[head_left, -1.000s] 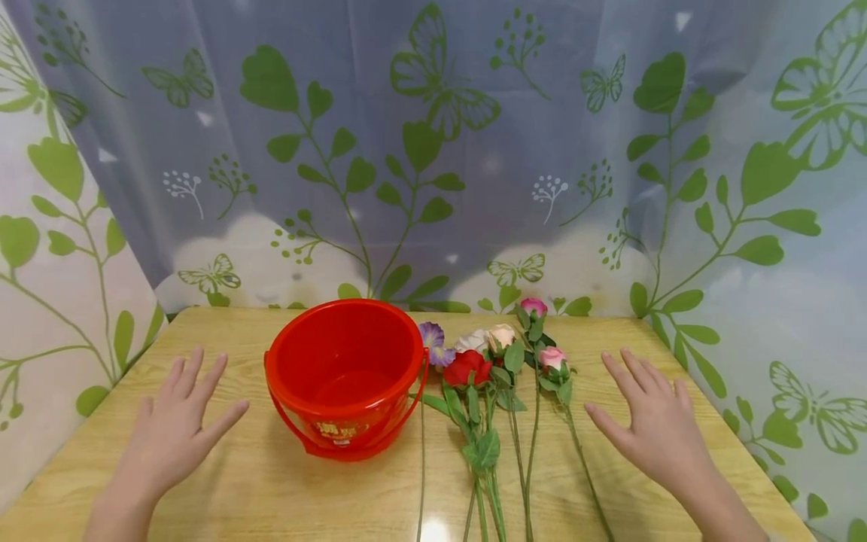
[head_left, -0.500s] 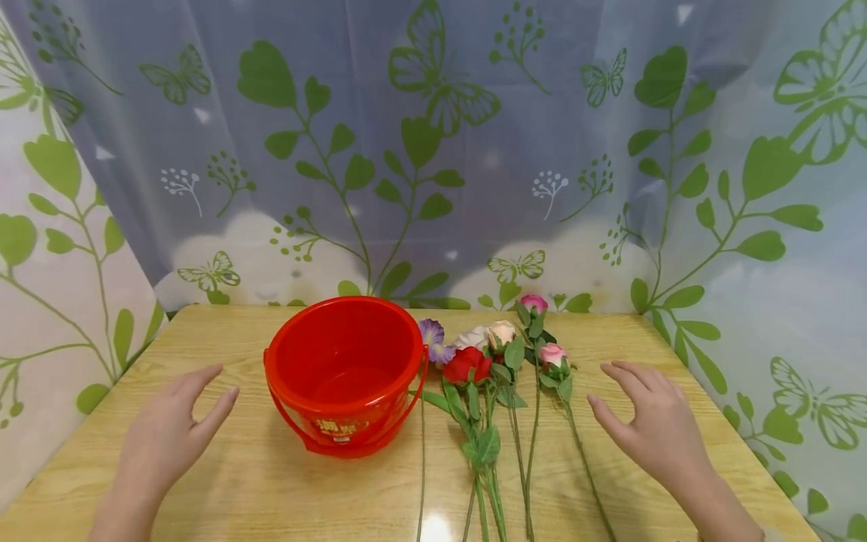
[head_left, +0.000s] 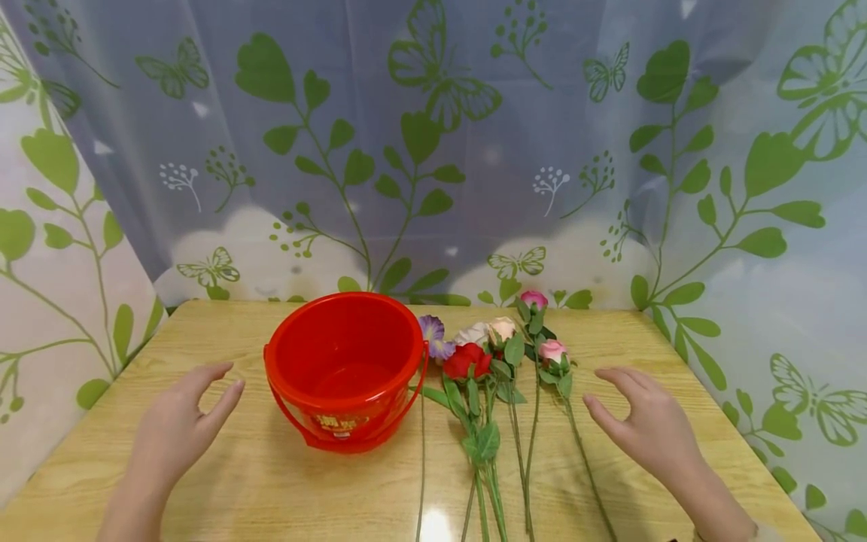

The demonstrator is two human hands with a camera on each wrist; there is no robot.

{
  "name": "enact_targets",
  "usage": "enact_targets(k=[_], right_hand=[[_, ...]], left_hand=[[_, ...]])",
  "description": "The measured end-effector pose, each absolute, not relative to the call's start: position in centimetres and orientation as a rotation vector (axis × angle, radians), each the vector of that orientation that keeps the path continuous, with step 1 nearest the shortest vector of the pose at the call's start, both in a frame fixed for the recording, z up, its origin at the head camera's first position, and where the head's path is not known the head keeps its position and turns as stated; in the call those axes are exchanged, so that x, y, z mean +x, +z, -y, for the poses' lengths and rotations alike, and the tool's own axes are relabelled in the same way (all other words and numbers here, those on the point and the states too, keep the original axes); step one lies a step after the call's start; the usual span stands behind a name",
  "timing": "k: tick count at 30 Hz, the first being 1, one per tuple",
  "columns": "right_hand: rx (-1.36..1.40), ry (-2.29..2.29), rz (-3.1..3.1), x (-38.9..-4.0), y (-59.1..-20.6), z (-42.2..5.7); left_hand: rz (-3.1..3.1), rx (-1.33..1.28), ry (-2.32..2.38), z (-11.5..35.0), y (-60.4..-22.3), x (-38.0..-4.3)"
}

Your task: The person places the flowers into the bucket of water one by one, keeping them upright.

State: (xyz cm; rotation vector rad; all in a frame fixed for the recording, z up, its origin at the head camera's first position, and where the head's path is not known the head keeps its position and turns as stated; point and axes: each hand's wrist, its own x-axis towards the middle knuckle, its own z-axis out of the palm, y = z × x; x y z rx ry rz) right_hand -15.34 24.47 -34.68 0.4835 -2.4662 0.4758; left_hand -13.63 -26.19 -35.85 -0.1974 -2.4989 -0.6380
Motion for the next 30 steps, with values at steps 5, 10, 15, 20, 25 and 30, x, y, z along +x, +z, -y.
enact_targets(k=[5, 10, 15, 20, 25, 30], right_hand=[[0.472, 0.578, 2.545, -15.6, -35.1, -24.6], [0.47, 0.699, 2.637, -16.0, -35.9, -25.0], [0.433, 0.829, 2.71, -16.6, -36.6, -25.4], [0.4, 0.977, 2.77, -17.2, -37.3, -25.7], [0.347, 1.035, 2.859, -18.0, -38.6, -26.1], [0.328, 1.062, 2.937, -18.7, -39.9, -26.4]], left_hand=[[2.41, -0.242, -0.716, 25.6, -35.6, -14.3], [2.324, -0.294, -0.773, 24.9, -35.6, -15.2], [2.306, -0.311, -0.824, 24.2, -35.8, -16.1], [2.336, -0.316, -0.858, 23.6, -36.2, -16.9], [2.396, -0.326, -0.868, 23.1, -36.6, -17.3], [2.453, -0.332, -0.914, 22.8, -36.7, -17.3]])
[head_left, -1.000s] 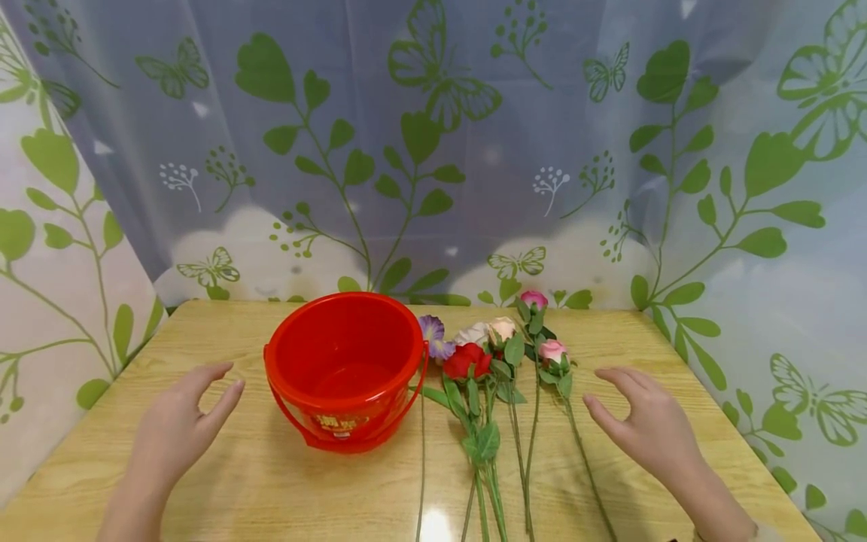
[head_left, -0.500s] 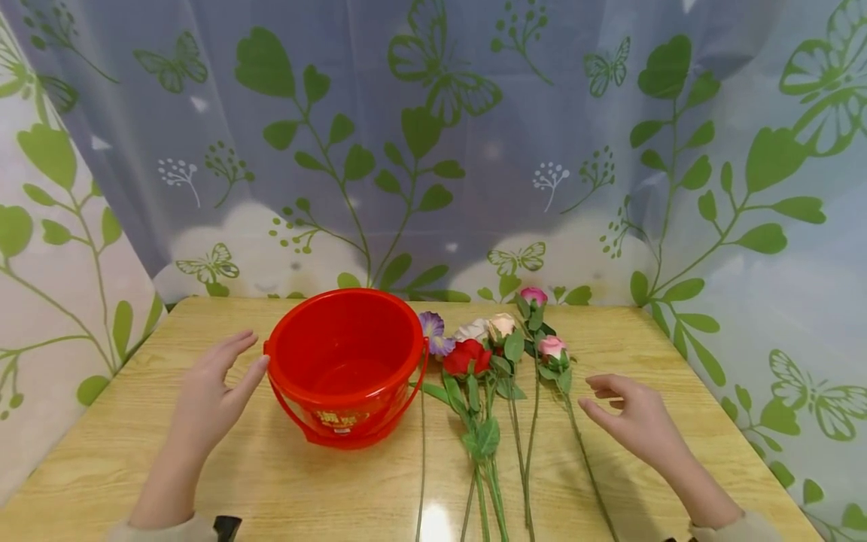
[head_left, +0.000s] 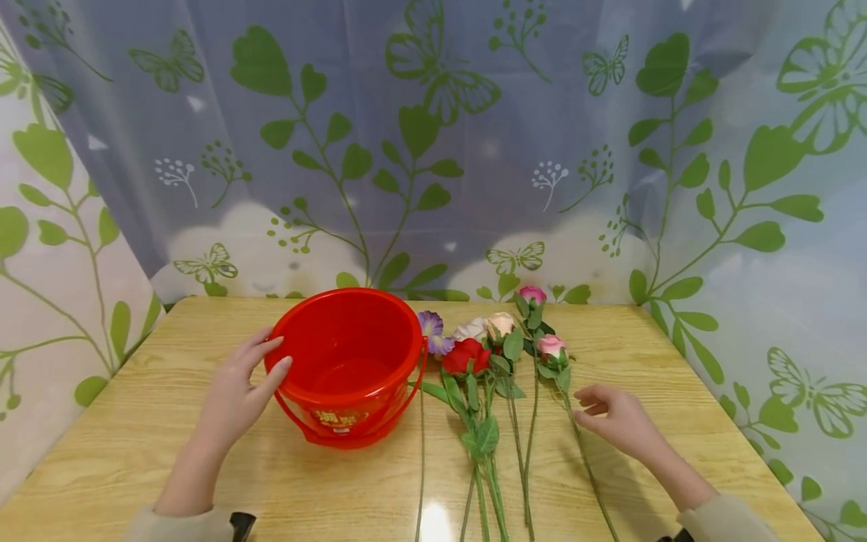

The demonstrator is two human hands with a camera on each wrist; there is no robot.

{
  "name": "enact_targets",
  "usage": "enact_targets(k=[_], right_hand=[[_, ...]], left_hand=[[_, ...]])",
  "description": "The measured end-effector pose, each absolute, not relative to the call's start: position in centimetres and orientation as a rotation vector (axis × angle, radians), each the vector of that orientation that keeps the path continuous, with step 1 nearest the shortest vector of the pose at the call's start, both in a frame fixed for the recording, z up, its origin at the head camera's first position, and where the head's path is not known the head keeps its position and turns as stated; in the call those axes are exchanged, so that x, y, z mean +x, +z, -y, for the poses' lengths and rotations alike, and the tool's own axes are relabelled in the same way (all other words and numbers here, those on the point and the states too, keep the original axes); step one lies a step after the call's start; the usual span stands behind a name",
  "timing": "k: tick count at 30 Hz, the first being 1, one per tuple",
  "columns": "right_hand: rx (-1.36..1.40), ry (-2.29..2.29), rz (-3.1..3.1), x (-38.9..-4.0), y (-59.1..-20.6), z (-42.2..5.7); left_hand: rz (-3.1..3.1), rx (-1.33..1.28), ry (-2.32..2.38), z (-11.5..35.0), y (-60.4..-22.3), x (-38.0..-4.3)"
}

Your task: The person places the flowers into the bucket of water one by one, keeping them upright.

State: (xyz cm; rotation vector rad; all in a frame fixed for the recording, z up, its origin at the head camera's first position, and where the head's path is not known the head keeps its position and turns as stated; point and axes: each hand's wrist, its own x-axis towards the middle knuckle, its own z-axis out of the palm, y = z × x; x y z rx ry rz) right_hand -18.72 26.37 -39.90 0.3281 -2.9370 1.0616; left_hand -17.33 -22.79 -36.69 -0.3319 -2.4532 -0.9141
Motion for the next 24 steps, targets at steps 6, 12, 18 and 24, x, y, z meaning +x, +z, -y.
enact_targets(k=[6, 12, 18, 24], right_hand=[[0.376, 1.041, 2.97, -19.1, -41.1, -26.5], [0.393, 1.057, 3.007, -19.4, -42.0, -26.7], [0.406, 1.086, 3.048, -19.5, -42.5, -26.7], [0.423, 1.071, 3.072, -19.5, -42.6, -26.6]], left_hand=[[2.457, -0.333, -0.973, 22.7, -36.6, -17.2], [2.451, -0.327, -1.011, 22.6, -36.6, -17.1], [2.439, -0.336, -1.025, 22.7, -36.7, -17.2], [2.434, -0.34, -1.04, 22.8, -36.7, -17.2]])
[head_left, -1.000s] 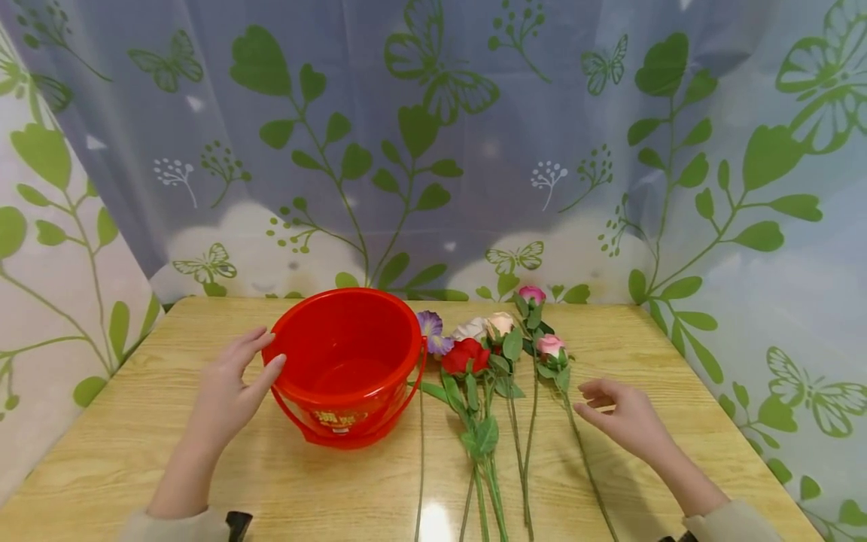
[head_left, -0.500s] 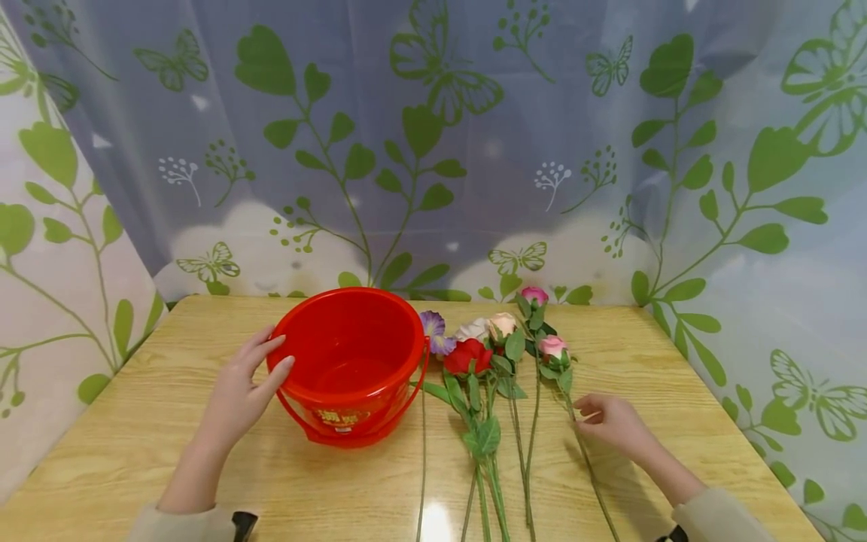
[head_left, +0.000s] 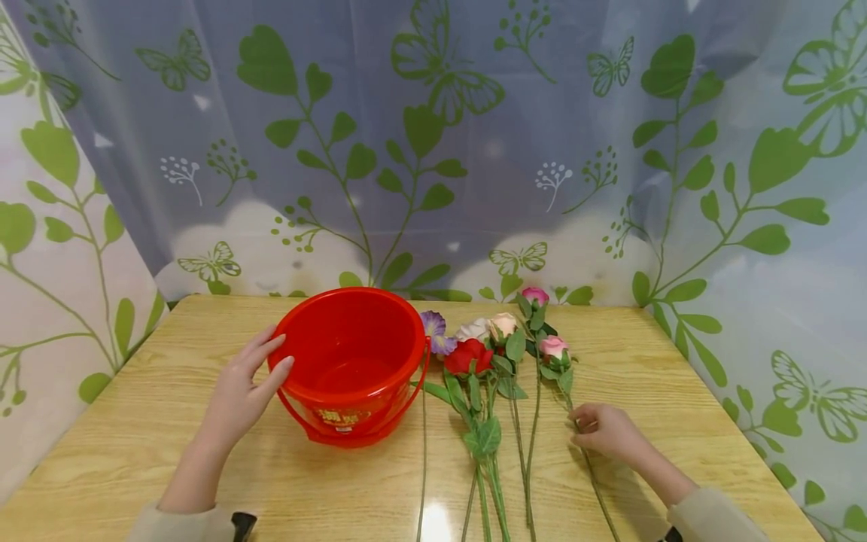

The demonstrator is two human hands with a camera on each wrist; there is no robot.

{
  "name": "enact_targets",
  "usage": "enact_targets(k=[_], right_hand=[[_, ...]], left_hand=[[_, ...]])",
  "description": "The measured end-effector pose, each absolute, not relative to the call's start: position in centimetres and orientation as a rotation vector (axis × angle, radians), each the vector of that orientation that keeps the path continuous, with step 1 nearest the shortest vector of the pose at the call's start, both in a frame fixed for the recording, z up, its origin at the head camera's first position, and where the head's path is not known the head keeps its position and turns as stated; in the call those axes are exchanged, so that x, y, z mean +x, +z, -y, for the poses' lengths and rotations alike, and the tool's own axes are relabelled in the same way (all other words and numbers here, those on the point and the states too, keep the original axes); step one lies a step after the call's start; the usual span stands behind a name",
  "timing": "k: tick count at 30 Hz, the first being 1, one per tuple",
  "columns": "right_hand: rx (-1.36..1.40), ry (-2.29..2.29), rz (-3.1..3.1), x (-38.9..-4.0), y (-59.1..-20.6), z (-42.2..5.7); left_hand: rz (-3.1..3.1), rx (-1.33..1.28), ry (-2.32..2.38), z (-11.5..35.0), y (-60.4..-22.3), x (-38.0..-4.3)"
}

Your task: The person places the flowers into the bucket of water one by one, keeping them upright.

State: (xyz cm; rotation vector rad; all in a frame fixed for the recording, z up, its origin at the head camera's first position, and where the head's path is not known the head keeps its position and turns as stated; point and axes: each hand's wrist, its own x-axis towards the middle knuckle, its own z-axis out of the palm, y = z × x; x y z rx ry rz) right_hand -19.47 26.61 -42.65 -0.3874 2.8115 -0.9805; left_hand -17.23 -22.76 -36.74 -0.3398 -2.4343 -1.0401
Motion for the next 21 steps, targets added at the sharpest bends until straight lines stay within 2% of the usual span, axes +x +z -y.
enact_targets(k=[21], right_hand=[[-0.373, -0.827, -2.944, -19.9, -43.7, -25.9]], left_hand=[[2.422, -0.292, -1.102, 23.0, -36.7, -17.5]])
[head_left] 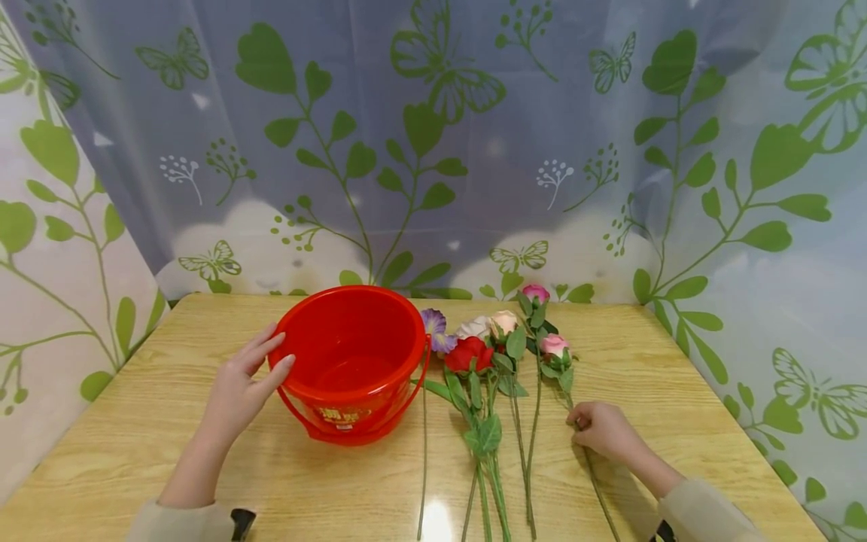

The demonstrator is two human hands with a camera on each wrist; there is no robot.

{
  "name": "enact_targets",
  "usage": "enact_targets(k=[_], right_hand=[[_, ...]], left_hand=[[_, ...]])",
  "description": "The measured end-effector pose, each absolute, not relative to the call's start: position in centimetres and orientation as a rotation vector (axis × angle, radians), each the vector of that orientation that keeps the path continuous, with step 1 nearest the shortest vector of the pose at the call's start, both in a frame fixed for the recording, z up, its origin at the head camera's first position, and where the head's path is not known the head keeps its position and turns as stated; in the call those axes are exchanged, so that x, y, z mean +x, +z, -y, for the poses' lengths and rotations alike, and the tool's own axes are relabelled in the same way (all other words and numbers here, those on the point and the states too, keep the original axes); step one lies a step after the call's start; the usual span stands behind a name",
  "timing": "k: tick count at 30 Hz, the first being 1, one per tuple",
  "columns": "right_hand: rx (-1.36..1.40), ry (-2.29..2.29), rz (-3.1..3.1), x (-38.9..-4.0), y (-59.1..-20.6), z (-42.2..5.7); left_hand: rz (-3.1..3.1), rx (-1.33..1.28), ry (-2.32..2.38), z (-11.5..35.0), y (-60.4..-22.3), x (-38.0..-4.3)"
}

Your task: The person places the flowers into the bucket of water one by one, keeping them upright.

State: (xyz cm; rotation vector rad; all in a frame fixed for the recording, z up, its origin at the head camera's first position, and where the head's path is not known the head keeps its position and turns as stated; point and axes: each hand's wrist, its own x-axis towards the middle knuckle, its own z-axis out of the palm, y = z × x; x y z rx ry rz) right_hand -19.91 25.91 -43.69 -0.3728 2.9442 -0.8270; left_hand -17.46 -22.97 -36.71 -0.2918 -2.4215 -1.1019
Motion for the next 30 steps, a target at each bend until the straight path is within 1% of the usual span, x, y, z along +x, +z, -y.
enact_targets(k=[19, 30], right_hand=[[-0.224, -0.993, -2.918, -19.5, -42.9, -26.7], [-0.14, -1.12, -2.869, -18.9, -41.1, -26.3]], left_hand=[[2.523, -0.232, -1.187, 23.0, -36.0, -17.2], [2.523, -0.219, -1.186, 23.2, -36.1, -17.3]])
